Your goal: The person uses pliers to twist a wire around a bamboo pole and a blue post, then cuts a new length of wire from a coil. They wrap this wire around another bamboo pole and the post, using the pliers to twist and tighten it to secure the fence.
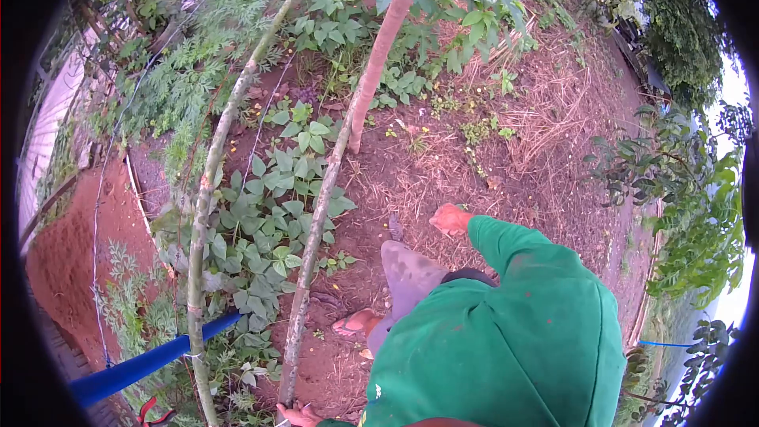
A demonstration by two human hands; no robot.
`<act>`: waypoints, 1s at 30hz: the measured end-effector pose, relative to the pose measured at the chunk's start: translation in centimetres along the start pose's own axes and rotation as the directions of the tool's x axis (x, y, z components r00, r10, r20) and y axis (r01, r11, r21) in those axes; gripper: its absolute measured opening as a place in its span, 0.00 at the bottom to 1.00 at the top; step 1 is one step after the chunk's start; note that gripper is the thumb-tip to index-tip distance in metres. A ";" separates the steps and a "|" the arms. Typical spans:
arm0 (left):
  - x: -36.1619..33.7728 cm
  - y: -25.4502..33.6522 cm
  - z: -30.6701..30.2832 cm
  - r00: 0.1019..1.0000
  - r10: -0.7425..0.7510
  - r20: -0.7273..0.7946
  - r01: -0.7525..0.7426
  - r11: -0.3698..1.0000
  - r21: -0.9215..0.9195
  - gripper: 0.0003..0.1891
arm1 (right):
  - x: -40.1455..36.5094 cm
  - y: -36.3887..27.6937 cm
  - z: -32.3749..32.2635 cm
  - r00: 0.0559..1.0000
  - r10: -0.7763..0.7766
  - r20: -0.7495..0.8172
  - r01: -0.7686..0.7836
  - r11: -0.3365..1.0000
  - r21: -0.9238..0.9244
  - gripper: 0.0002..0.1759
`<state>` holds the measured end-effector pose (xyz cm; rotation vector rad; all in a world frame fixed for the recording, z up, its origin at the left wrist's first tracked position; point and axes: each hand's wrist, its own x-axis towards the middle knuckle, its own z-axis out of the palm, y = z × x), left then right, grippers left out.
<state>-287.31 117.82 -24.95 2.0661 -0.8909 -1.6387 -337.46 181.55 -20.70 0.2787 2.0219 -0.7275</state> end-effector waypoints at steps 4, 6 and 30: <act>-3.9 0.4 4.3 0.997 0.071 -0.015 -0.066 0.973 0.222 0.31 | 4.4 -4.9 -3.9 0.924 -0.382 0.003 0.313 0.753 -0.579 0.22; -7.8 -0.7 8.4 0.995 0.096 0.011 -0.094 0.929 0.358 0.29 | 7.4 -5.8 -5.8 0.895 -0.442 -0.063 0.390 0.843 -0.370 0.24; -42.5 -14.1 69.3 0.418 -0.174 0.892 -0.720 0.535 0.442 0.11 | 12.5 -6.9 -51.9 0.801 -0.599 -0.007 0.500 0.675 -0.542 0.32</act>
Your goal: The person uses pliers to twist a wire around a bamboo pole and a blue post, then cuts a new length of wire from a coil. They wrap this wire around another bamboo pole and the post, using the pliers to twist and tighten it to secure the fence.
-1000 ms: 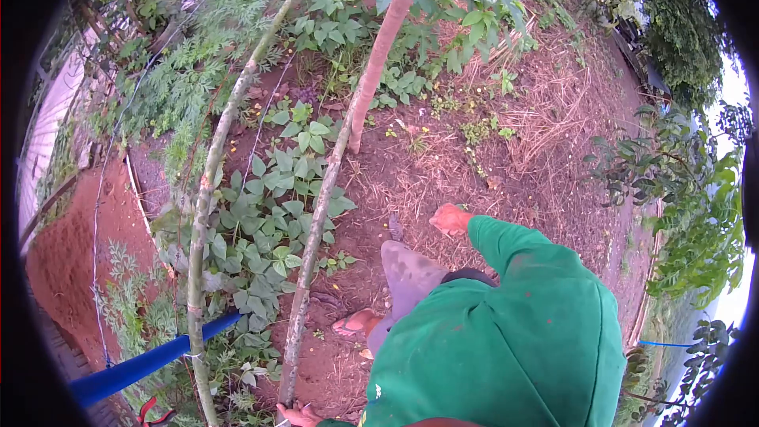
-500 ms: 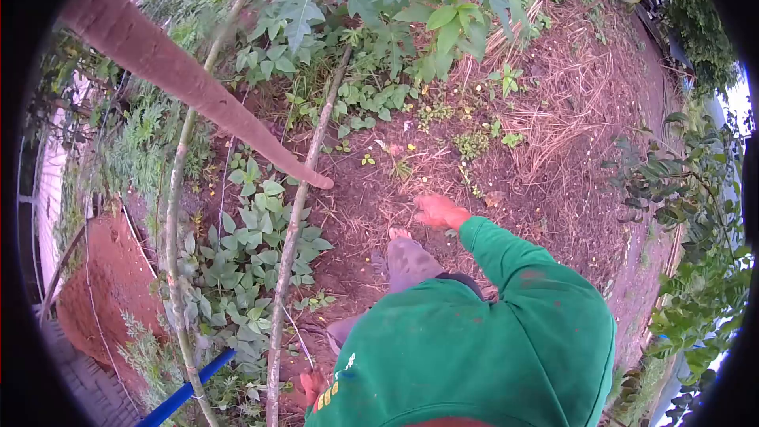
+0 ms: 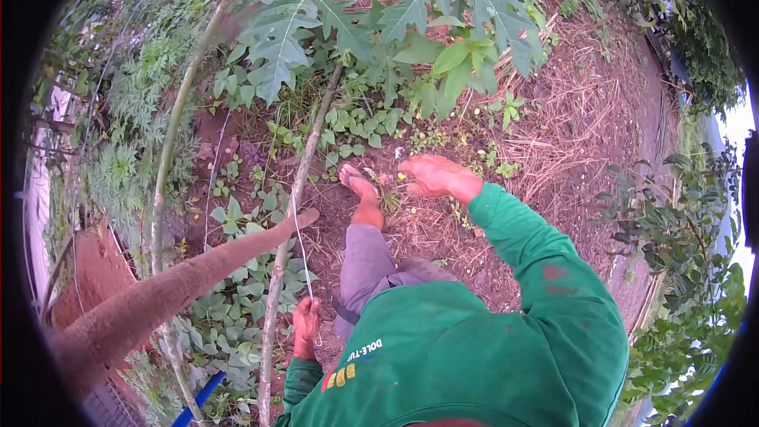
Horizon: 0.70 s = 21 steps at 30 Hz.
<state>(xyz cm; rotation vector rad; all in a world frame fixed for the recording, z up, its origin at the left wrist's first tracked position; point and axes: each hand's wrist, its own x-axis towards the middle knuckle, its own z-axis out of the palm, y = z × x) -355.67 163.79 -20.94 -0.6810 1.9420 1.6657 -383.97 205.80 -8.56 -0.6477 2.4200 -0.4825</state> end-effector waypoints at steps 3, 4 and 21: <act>2.6 0.3 1.6 0.999 -0.008 -0.043 0.004 0.995 -0.101 0.09 | 9.0 2.1 -6.1 0.995 -0.091 -0.051 0.080 0.981 -0.179 0.25; 3.3 2.3 2.7 0.996 0.026 -0.087 -0.033 0.996 -0.085 0.09 | 12.6 3.0 -8.5 0.983 -0.154 -0.101 0.122 0.956 -0.266 0.18; 34.5 21.8 7.7 0.964 -0.078 -0.254 0.145 0.956 0.254 0.24 | 44.1 29.9 -28.6 0.994 -0.056 -0.089 -0.059 0.403 -0.913 0.32</act>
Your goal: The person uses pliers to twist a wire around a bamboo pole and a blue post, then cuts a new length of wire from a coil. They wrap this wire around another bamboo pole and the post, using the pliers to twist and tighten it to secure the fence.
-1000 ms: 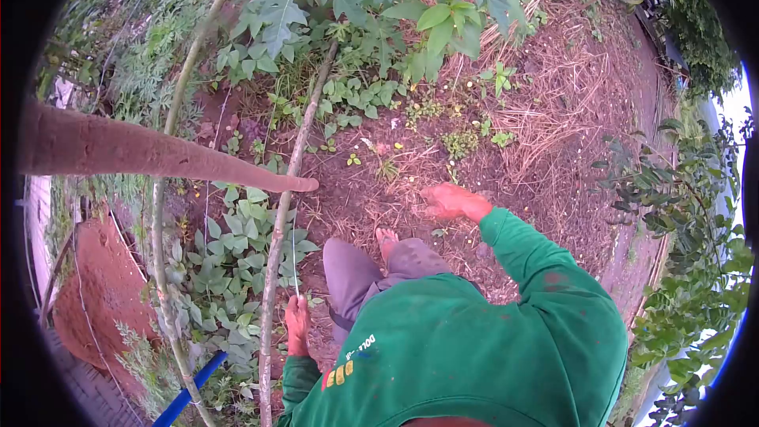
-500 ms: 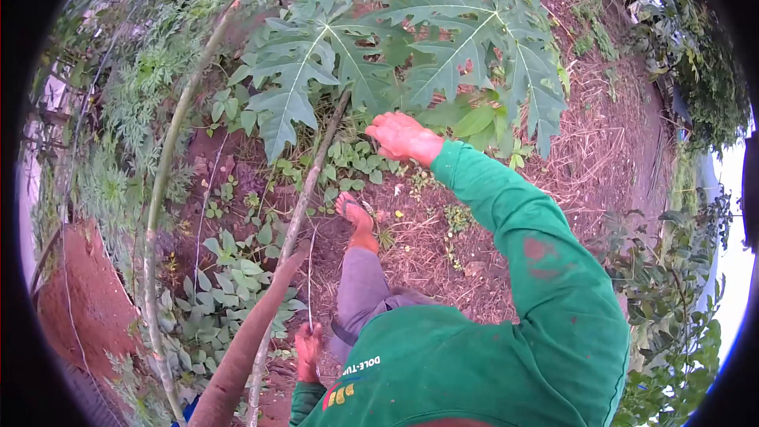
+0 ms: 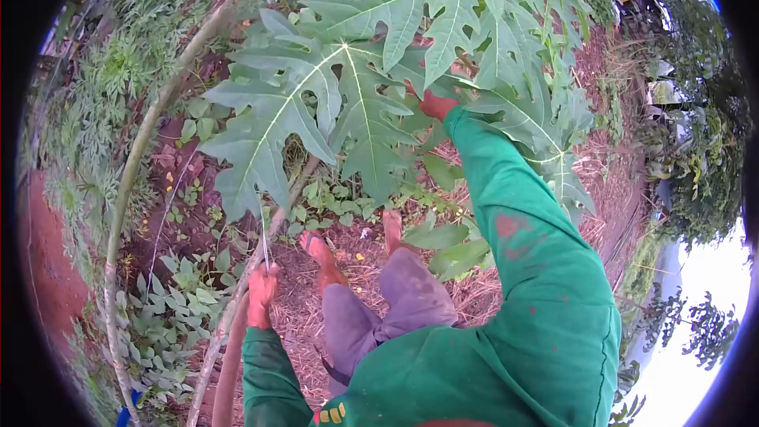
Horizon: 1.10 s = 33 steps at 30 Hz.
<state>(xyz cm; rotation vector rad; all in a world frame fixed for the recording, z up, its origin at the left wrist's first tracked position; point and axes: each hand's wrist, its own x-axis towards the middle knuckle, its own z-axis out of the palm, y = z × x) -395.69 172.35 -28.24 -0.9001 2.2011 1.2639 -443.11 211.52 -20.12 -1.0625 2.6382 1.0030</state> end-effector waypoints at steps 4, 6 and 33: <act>8.0 5.8 1.7 0.999 0.053 -0.005 -0.050 0.958 0.283 0.19 | 3.8 6.5 1.1 0.986 -0.035 -0.162 0.004 0.983 -0.186 0.37; 11.6 8.2 3.6 0.995 0.098 -0.017 -0.089 0.954 0.285 0.18 | 6.2 10.0 1.5 0.970 -0.046 -0.238 -0.009 0.974 -0.227 0.40; 27.3 8.2 12.7 0.994 -0.003 -0.110 0.054 0.882 0.467 0.25 | 11.0 24.2 15.3 0.971 -0.018 -0.240 0.044 0.994 0.102 0.56</act>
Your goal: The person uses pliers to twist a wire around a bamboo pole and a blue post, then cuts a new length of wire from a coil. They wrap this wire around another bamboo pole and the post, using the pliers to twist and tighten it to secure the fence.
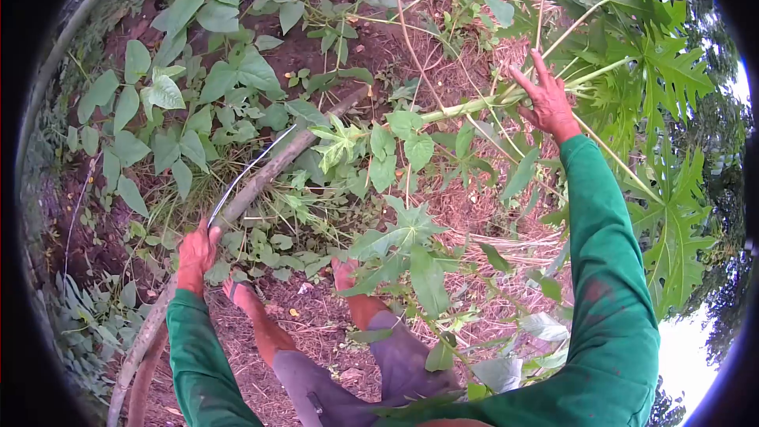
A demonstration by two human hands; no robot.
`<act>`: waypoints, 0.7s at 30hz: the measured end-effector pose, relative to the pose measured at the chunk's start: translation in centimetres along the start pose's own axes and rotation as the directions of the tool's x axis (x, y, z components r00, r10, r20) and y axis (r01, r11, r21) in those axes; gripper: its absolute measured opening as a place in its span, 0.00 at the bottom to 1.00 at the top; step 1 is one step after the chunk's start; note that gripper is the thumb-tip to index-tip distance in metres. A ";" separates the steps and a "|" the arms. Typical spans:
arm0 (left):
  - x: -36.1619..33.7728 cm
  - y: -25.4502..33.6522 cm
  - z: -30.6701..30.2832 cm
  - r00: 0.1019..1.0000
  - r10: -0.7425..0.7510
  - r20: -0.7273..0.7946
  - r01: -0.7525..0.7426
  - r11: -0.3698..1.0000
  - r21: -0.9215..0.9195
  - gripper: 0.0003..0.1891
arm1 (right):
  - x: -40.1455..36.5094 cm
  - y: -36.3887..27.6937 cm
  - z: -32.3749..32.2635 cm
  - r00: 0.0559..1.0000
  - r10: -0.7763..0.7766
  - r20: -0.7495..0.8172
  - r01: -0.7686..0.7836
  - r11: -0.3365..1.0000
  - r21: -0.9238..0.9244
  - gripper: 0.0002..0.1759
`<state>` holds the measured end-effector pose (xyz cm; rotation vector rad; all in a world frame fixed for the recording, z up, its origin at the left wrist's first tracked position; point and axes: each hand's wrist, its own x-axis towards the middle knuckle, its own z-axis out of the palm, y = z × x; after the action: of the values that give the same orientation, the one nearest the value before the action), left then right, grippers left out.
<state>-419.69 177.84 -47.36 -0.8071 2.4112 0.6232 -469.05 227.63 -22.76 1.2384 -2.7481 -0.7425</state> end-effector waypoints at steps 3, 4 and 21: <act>-2.5 3.0 -4.6 0.999 0.046 -0.020 -0.046 0.999 0.007 0.25 | 0.0 0.5 0.5 0.999 0.030 0.040 -0.030 1.000 0.005 0.56; -3.0 3.7 -6.0 0.999 0.034 -0.019 -0.034 0.999 -0.001 0.24 | 0.0 0.9 1.1 0.999 0.027 0.029 -0.027 1.000 -0.003 0.56; -14.5 12.0 -16.0 0.986 0.135 -0.098 -0.136 0.991 0.002 0.22 | 0.4 5.2 5.5 0.995 0.058 0.077 -0.065 0.994 0.090 0.56</act>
<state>-422.61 183.40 -23.48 -0.6942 2.5710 0.6552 -474.18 232.57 -25.42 1.1578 -2.8968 -0.6761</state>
